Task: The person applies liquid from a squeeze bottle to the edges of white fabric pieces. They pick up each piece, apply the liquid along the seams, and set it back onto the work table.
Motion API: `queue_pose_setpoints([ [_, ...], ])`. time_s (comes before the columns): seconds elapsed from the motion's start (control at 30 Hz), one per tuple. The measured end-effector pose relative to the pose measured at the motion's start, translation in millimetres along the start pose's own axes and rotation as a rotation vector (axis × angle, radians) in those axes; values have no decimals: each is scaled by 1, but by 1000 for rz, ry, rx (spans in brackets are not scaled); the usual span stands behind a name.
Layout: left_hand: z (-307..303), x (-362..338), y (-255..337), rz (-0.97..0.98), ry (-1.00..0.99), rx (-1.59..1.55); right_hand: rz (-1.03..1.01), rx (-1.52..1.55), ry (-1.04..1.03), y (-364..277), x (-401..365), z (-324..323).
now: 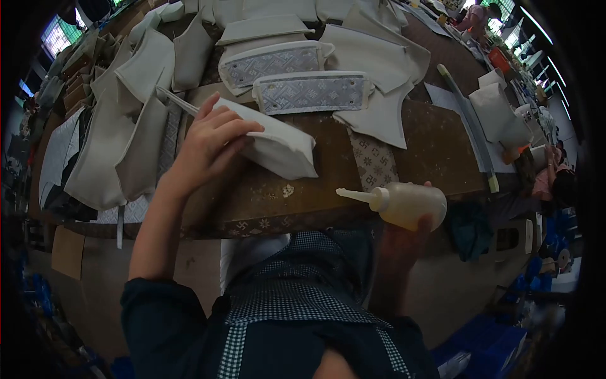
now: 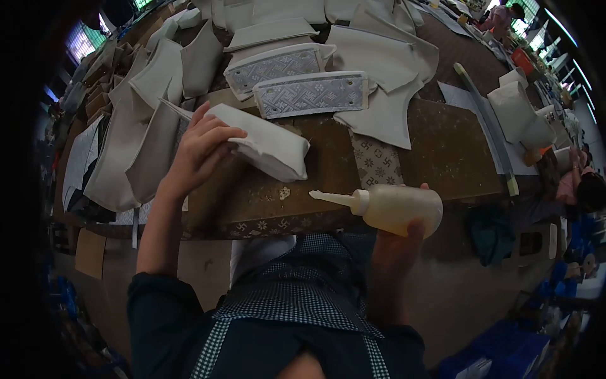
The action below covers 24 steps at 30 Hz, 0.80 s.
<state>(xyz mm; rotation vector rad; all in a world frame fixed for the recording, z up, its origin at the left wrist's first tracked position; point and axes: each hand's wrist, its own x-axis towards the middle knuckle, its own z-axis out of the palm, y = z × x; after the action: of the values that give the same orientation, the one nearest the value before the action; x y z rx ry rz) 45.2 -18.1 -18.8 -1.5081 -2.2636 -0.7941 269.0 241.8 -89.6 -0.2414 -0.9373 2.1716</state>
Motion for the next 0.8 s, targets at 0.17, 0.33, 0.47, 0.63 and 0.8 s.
queue_pose_setpoints([
  [0.17,-3,38,-8,6,-227,-187,-157,-139,-84,-22,23,1],
  [0.33,20,51,-10,54,-358,-113,-295,-276,-143,-33,49,25],
  [0.47,21,55,-11,33,-359,-100,-386,-414,-209,-36,69,42],
  [0.63,21,54,-9,17,-362,-70,-475,-557,-278,-31,81,58],
  [0.8,24,48,-13,57,-324,-71,-454,-612,-291,-30,81,60],
])
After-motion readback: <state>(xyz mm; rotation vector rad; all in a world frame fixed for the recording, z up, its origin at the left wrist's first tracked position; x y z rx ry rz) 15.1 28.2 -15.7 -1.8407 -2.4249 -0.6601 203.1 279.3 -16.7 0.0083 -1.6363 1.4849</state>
